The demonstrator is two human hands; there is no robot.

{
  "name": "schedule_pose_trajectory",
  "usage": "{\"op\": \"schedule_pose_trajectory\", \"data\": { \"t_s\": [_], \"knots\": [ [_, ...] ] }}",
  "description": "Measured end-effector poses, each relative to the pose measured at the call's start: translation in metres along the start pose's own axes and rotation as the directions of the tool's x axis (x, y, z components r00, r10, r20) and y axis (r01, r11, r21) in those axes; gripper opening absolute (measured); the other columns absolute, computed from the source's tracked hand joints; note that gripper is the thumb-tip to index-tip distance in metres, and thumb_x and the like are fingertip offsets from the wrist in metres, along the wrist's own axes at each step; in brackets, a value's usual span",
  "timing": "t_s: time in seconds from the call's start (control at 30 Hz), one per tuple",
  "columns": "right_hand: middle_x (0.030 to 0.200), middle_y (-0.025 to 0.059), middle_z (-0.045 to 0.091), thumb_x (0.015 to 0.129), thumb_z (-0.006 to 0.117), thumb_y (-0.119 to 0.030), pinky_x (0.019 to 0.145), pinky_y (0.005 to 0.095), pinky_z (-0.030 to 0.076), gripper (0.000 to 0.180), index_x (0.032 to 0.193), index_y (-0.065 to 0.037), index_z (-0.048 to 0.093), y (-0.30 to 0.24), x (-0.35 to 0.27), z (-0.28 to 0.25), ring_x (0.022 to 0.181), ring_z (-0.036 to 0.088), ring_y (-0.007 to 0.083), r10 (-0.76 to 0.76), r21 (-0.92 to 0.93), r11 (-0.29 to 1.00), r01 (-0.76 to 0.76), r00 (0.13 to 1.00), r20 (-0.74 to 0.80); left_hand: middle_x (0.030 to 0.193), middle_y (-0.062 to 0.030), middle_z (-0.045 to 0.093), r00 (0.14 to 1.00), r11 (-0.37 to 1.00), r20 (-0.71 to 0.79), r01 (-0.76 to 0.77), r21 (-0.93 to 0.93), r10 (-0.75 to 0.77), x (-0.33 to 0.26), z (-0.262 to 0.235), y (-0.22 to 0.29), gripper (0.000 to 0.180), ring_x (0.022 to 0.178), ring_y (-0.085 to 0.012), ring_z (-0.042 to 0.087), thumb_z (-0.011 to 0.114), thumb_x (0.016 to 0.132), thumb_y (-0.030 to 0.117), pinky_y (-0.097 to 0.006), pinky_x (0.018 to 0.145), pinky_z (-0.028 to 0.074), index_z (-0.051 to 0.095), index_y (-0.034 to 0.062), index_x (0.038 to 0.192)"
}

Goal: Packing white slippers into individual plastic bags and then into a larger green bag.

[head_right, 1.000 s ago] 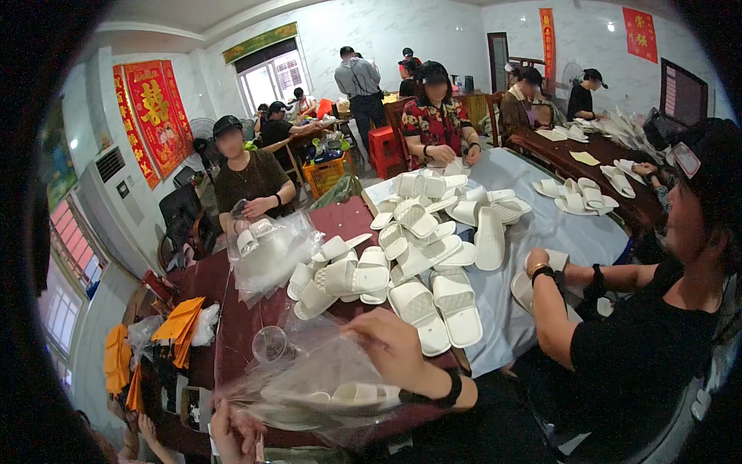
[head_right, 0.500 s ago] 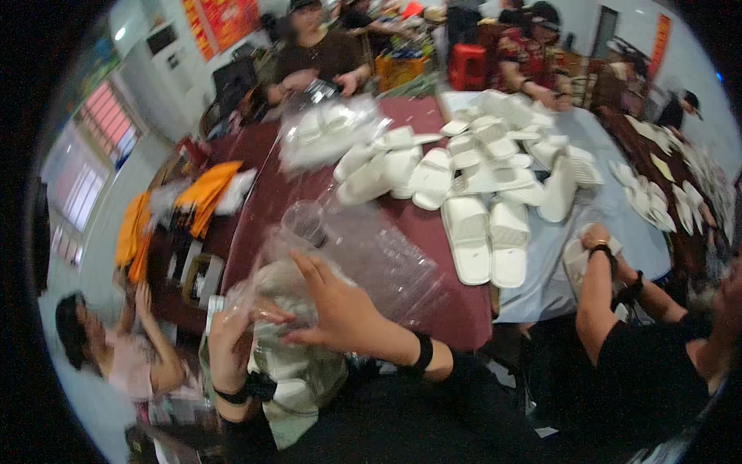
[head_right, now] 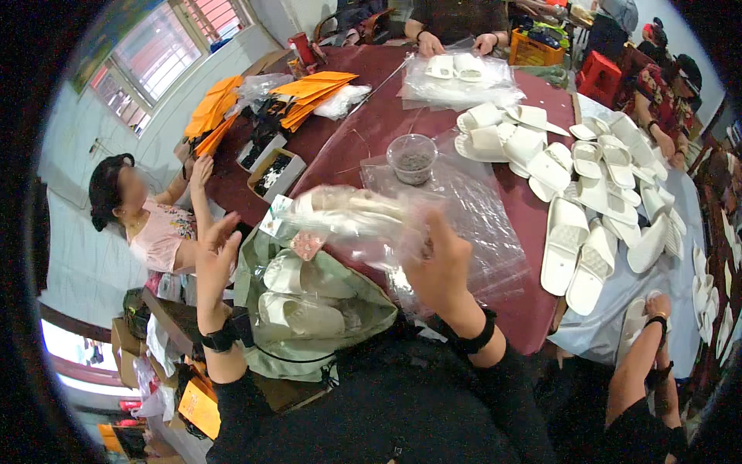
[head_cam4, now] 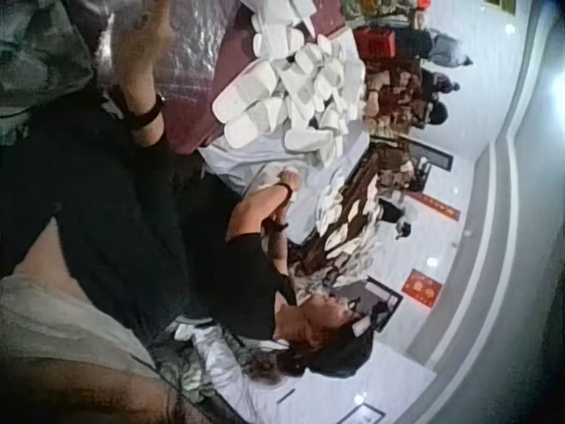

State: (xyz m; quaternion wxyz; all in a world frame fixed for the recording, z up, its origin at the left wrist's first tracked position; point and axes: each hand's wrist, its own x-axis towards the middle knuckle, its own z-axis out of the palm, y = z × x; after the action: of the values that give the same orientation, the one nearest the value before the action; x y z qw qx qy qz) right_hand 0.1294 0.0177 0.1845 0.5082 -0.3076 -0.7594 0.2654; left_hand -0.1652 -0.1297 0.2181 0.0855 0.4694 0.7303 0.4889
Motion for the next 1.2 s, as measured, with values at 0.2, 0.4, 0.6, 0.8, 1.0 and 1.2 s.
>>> {"op": "schedule_pose_trajectory", "data": {
  "t_s": [0.2, 0.4, 0.6, 0.8, 1.0, 1.2],
  "knots": [
    [0.097, 0.0064, 0.056, 0.079, 0.063, -0.003, 0.064, 0.0240, 0.047, 0.038, 0.112, -0.002, 0.045, -0.015, -0.003, 0.022, 0.081, 0.057, 0.0153, 0.338, 0.739, 0.624, -0.253, 0.941, 0.037, 0.135, -0.0150, 0.036, 0.748, -0.158, -0.437, 0.417, 0.895, -0.500, -0.103, -0.048, -0.172, 0.103, 0.119, -0.0423, 0.037, 0.073, 0.055, 0.056, -0.063, 0.085, 0.033, 0.026, 0.0106, 0.136],
    [0.099, 0.0080, 0.057, 0.079, 0.063, -0.003, 0.062, 0.0218, 0.049, 0.044, 0.116, -0.003, 0.040, -0.008, -0.030, 0.088, 0.082, 0.057, 0.0111, 0.354, 0.764, 0.471, -0.442, 0.887, 0.295, 0.087, -0.0220, 0.062, 0.654, 0.127, -0.323, 0.542, 0.830, -0.684, -0.191, -0.079, -0.252, 0.024, 0.080, -0.0354, 0.062, 0.050, 0.079, 0.017, -0.042, 0.070, 0.050, 0.057, -0.0038, 0.090],
    [0.088, 0.0112, 0.054, 0.083, 0.060, -0.017, 0.050, 0.0263, 0.051, 0.046, 0.117, -0.004, 0.032, 0.012, -0.089, 0.171, 0.060, 0.056, 0.0153, 0.377, 0.443, 0.484, -0.755, 0.637, 0.673, 0.078, -0.0205, 0.061, 0.752, 0.275, -0.530, 0.645, 0.713, -0.392, -0.184, -0.091, -0.231, 0.024, 0.071, -0.0372, 0.060, 0.047, 0.084, 0.016, -0.044, 0.065, 0.050, 0.056, -0.0061, 0.085],
    [0.110, 0.0113, 0.048, 0.086, 0.056, -0.019, 0.071, 0.0279, 0.051, 0.055, 0.128, -0.001, 0.024, 0.036, -0.125, 0.204, 0.095, 0.054, 0.0188, 0.029, -0.023, 0.237, -0.971, -0.016, 0.999, 0.084, -0.0247, 0.059, 0.688, 0.317, -0.539, 0.713, 0.625, -0.486, -0.163, -0.066, -0.196, 0.030, 0.078, -0.0394, 0.057, 0.045, 0.086, 0.019, -0.046, 0.068, 0.046, 0.056, -0.0092, 0.089],
    [0.113, 0.0048, 0.047, 0.092, 0.046, -0.029, 0.086, 0.0310, 0.039, 0.053, 0.132, -0.001, 0.024, 0.023, -0.131, 0.227, 0.098, 0.043, 0.0132, -0.289, 0.144, 0.520, -0.842, -0.014, 0.957, 0.087, -0.0288, 0.057, 0.677, 0.486, -0.574, 0.733, 0.476, -0.460, -0.173, -0.073, -0.205, 0.026, 0.081, -0.0437, 0.054, 0.048, 0.081, 0.013, -0.047, 0.069, 0.043, 0.055, -0.0109, 0.088],
    [0.127, 0.0089, 0.044, 0.087, 0.049, -0.039, 0.093, 0.0387, 0.035, 0.059, 0.134, -0.007, 0.032, 0.070, -0.155, 0.225, 0.113, 0.041, 0.0189, -0.202, -0.023, 0.765, -0.643, -0.275, 0.940, 0.083, -0.0258, 0.055, 0.843, 0.568, -0.461, 0.531, 0.628, -0.277, -0.150, -0.051, -0.176, 0.024, 0.076, -0.0389, 0.053, 0.050, 0.084, 0.016, -0.042, 0.066, 0.042, 0.056, -0.0072, 0.085]
  ]
}}
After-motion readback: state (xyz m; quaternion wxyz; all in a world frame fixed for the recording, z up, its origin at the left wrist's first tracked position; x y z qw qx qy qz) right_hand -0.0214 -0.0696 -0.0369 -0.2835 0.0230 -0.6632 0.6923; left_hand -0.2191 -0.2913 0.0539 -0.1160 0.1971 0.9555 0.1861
